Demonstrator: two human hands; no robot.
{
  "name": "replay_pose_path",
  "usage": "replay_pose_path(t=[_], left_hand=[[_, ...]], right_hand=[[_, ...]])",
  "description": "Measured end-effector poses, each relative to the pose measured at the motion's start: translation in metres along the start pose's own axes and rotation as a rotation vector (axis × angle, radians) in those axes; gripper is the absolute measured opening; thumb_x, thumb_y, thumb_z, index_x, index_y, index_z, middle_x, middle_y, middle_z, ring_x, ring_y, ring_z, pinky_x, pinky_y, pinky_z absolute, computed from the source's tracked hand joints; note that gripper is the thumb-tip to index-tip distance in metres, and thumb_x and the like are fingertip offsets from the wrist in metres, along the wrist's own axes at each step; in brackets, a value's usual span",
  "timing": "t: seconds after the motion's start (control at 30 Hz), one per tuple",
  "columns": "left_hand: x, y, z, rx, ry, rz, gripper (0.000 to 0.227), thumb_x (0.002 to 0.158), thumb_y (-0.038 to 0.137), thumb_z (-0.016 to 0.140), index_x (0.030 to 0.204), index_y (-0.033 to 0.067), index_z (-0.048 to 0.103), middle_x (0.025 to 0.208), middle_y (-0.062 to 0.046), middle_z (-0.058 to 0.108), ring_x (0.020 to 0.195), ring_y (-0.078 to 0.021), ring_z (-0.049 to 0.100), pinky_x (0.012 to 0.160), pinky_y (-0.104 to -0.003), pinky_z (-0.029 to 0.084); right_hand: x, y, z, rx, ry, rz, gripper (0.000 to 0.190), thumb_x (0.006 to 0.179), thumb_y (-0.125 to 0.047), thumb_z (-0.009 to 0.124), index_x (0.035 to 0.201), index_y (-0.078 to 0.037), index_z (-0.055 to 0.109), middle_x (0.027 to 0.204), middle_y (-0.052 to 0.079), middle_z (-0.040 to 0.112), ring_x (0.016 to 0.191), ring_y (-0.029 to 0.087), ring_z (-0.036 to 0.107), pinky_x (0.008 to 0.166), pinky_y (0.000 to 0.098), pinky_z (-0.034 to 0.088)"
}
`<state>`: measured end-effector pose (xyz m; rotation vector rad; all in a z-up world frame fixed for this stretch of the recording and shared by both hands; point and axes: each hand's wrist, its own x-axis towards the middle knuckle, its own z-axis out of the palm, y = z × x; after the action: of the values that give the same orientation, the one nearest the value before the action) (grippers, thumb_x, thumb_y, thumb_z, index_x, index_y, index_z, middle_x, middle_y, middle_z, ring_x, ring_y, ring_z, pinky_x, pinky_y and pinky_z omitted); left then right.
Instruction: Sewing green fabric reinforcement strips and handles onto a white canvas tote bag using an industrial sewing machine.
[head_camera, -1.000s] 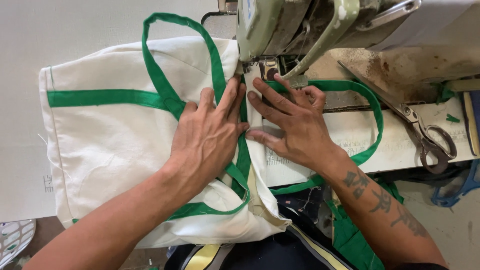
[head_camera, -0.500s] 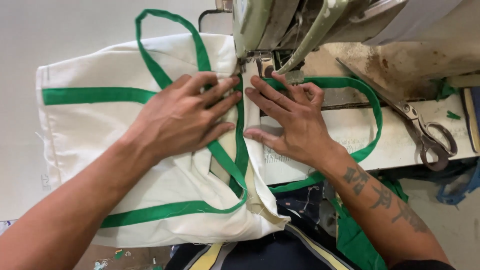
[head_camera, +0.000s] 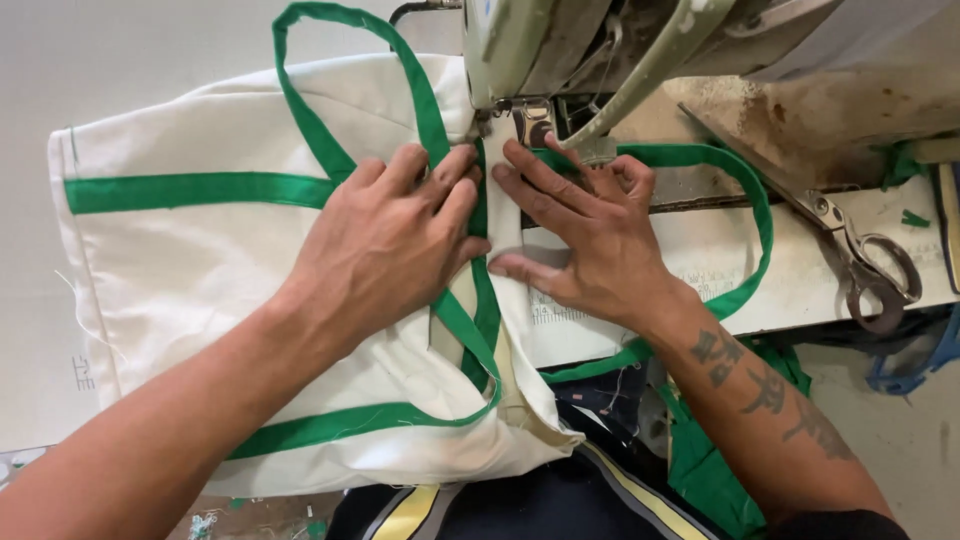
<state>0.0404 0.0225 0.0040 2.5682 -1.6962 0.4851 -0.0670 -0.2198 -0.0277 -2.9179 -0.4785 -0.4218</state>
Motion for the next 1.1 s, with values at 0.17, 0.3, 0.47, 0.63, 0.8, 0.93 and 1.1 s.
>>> replay_pose_path(t=[0.17,0.3,0.47,0.63,0.8,0.93,1.1], left_hand=[[0.004,-0.006,-0.002,0.031,-0.032,0.031,0.056,0.097,0.063,0.071,0.121,0.0124,0.069,0.149,-0.004,0.069,0.101,-0.0243,0.064,0.071,-0.037,0.055],[0.006,-0.004,0.000,0.013,-0.042,0.014,0.057,0.098,0.061,0.068,0.126,0.0123,0.068,0.150,-0.005,0.068,0.100,-0.0242,0.064,0.070,-0.038,0.055],[0.005,-0.004,0.004,0.005,-0.066,-0.023,0.059,0.103,0.062,0.061,0.135,0.0121,0.065,0.153,-0.004,0.066,0.102,-0.0252,0.063,0.074,-0.038,0.053],[0.001,0.003,0.008,0.060,-0.107,-0.067,0.060,0.109,0.063,0.048,0.145,0.0160,0.060,0.163,-0.002,0.059,0.105,-0.0255,0.059,0.075,-0.039,0.050],[0.000,0.002,0.005,0.052,-0.077,-0.078,0.054,0.108,0.061,0.052,0.139,0.0175,0.062,0.162,-0.001,0.059,0.103,-0.0271,0.059,0.075,-0.041,0.049],[-0.005,-0.004,0.009,-0.017,0.086,-0.013,0.052,0.109,0.056,0.062,0.138,0.0139,0.068,0.157,-0.005,0.067,0.104,-0.0259,0.062,0.076,-0.039,0.055],[-0.006,-0.005,0.009,-0.037,0.154,0.027,0.049,0.110,0.056,0.064,0.138,0.0164,0.070,0.149,-0.003,0.070,0.106,-0.0254,0.061,0.072,-0.038,0.055]], right_hand=[[0.001,-0.002,-0.002,-0.001,0.000,0.013,0.078,0.106,-0.069,0.078,0.168,-0.026,0.056,0.175,-0.006,0.049,0.155,0.023,0.062,0.112,0.0478,0.029],[-0.001,-0.001,-0.001,-0.014,-0.024,0.033,0.080,0.104,-0.072,0.076,0.168,-0.029,0.055,0.176,-0.010,0.045,0.138,0.017,0.070,0.109,0.0462,0.030],[0.000,-0.001,-0.001,0.005,-0.033,0.031,0.080,0.106,-0.072,0.075,0.170,-0.032,0.051,0.177,-0.007,0.045,0.164,0.025,0.051,0.113,0.0491,0.028],[-0.003,-0.002,0.001,0.019,-0.005,0.010,0.074,0.105,-0.069,0.078,0.166,-0.034,0.056,0.176,-0.007,0.047,0.162,0.028,0.053,0.112,0.0501,0.029],[-0.004,-0.002,0.002,-0.033,-0.014,-0.007,0.070,0.107,-0.070,0.075,0.165,-0.036,0.058,0.177,-0.010,0.041,0.163,0.025,0.048,0.112,0.0505,0.031],[-0.004,0.001,0.003,-0.045,0.000,-0.018,0.071,0.107,-0.072,0.074,0.166,-0.035,0.059,0.177,-0.009,0.042,0.162,0.024,0.051,0.110,0.0500,0.031],[-0.002,-0.002,-0.002,-0.050,-0.005,-0.020,0.072,0.109,-0.069,0.079,0.168,-0.036,0.056,0.177,-0.009,0.041,0.153,0.022,0.064,0.109,0.0480,0.032]])
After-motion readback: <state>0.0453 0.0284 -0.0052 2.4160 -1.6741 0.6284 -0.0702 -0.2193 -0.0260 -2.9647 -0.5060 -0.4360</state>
